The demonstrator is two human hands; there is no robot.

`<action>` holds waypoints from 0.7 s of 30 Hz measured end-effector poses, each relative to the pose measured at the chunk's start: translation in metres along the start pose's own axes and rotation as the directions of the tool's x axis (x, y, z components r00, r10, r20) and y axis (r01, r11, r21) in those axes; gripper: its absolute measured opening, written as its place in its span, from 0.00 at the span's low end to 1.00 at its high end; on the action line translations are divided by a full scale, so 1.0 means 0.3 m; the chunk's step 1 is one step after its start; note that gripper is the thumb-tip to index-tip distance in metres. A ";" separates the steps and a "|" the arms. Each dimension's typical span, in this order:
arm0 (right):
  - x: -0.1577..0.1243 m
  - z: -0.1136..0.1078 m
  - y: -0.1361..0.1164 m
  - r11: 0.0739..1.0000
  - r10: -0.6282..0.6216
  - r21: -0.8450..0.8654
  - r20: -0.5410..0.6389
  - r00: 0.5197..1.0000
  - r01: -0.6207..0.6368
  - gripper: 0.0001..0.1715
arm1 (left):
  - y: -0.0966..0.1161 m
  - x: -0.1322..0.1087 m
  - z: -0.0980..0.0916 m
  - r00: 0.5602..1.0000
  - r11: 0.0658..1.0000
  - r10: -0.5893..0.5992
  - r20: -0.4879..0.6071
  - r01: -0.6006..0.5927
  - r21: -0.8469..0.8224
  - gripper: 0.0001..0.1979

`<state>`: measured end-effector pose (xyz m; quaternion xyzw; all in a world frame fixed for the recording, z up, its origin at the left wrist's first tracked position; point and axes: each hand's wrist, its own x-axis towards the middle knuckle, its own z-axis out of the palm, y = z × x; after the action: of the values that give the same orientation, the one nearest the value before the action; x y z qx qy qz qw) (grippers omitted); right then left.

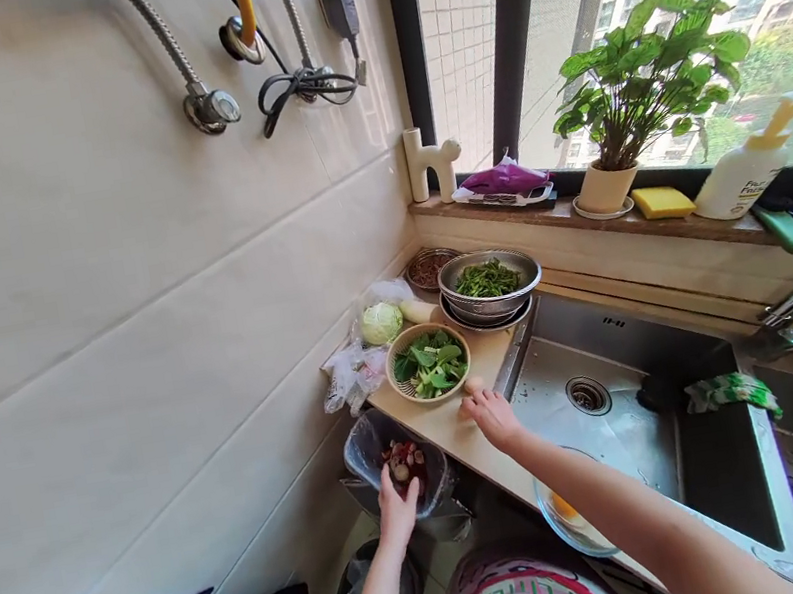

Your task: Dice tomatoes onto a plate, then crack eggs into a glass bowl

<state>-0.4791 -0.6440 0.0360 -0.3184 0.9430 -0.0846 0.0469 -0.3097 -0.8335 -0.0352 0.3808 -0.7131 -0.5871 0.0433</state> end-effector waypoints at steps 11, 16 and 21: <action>-0.072 -0.070 -0.039 0.969 0.204 0.156 -0.067 0.977 -0.192 0.12 | 0.085 -0.117 0.168 0.903 0.963 0.247 0.352 -0.269 0.014 0.27; -0.438 -0.171 0.103 0.735 0.542 0.639 -0.352 0.763 -0.227 0.15 | 0.182 -0.141 0.213 0.808 0.962 0.236 0.539 -0.271 -0.014 0.25; -0.936 -0.065 0.174 0.480 0.877 0.833 -0.468 0.112 -0.276 0.22 | 0.321 -0.171 0.297 0.657 0.933 0.246 0.713 -0.360 0.010 0.24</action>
<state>-0.2900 -0.4297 0.0552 0.2344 0.7810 -0.4769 -0.3281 -0.3662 -0.7293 0.0411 0.0071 -0.7711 -0.6158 -0.1617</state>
